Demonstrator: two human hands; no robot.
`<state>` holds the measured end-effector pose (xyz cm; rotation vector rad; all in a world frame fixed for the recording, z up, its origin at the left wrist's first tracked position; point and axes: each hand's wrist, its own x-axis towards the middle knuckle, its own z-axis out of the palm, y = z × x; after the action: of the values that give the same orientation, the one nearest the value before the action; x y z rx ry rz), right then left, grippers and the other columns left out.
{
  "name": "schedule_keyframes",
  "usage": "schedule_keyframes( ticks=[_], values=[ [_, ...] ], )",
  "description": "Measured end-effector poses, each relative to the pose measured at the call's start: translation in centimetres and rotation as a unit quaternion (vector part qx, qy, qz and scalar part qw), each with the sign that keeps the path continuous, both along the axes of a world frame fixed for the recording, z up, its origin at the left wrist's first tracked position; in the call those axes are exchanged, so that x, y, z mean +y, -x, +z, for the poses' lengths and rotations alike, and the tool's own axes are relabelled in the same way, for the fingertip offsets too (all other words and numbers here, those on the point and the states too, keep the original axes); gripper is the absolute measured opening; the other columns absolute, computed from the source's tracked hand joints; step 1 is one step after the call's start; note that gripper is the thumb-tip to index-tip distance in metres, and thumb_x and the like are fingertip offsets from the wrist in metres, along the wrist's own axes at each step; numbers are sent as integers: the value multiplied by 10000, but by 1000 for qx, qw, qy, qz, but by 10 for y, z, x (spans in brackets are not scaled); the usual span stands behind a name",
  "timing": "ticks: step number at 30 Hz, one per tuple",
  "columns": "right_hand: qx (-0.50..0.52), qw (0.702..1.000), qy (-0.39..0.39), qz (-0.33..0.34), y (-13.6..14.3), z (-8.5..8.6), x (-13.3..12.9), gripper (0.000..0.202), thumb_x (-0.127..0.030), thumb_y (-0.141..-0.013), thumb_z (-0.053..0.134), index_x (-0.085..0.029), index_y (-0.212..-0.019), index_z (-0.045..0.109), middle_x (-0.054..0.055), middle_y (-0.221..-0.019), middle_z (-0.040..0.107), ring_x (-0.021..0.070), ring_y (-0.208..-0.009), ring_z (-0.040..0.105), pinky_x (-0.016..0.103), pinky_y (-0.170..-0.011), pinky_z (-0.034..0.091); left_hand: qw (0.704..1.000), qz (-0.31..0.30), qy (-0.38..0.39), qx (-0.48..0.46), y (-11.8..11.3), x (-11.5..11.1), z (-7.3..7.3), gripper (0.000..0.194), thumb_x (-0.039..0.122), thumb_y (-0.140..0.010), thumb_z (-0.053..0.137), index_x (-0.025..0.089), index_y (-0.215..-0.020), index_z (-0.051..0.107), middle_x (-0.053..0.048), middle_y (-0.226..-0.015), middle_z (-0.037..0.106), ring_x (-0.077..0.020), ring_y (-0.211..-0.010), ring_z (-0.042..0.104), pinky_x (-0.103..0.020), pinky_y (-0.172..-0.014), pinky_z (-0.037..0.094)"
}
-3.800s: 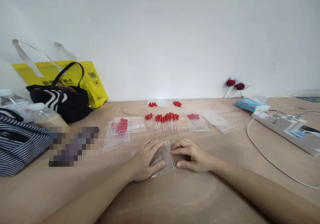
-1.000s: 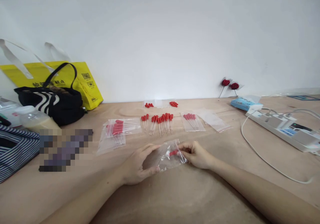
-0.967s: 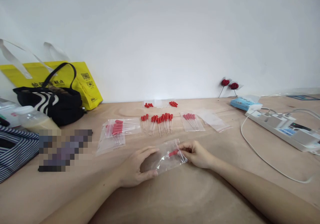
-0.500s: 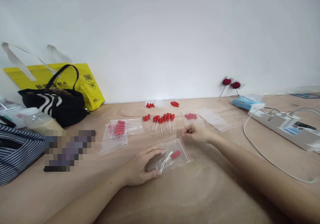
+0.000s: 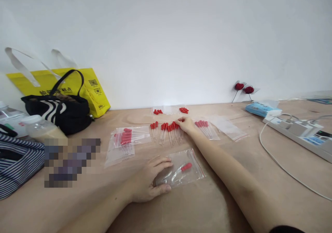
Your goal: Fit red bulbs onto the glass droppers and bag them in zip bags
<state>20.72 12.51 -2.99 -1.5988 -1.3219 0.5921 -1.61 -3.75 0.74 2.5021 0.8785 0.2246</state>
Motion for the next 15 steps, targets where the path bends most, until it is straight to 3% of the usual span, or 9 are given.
schedule_keyframes(
  ticks=[4,9,15],
  values=[
    [58,998,-20,-4,0,0,2,185,-330,-644,564,-149,-665,594,16,-668,618,126,-622,558,229,-598,414,1000,-2,-1,-12,0,0,-1,528,442,-759,540,229,-1225,415,-77,-1313,405,-250,-1213,349,-441,-1002,293],
    [148,987,-53,33,-8,13,-7,221,-370,-676,533,-151,-647,519,-19,-557,548,85,-476,494,202,-479,397,1000,6,1,-11,-2,-1,2,535,443,-752,544,216,-1221,420,-84,-1309,410,-256,-1208,354,-438,-995,305],
    [232,966,-108,30,-50,28,-57,293,-471,-703,509,-182,-722,468,-63,-518,480,55,-409,435,178,-405,367,1000,-1,3,-10,1,2,-2,558,469,-763,524,253,-1254,370,-60,-1323,391,-254,-1220,333,-444,-1004,289]
  ],
)
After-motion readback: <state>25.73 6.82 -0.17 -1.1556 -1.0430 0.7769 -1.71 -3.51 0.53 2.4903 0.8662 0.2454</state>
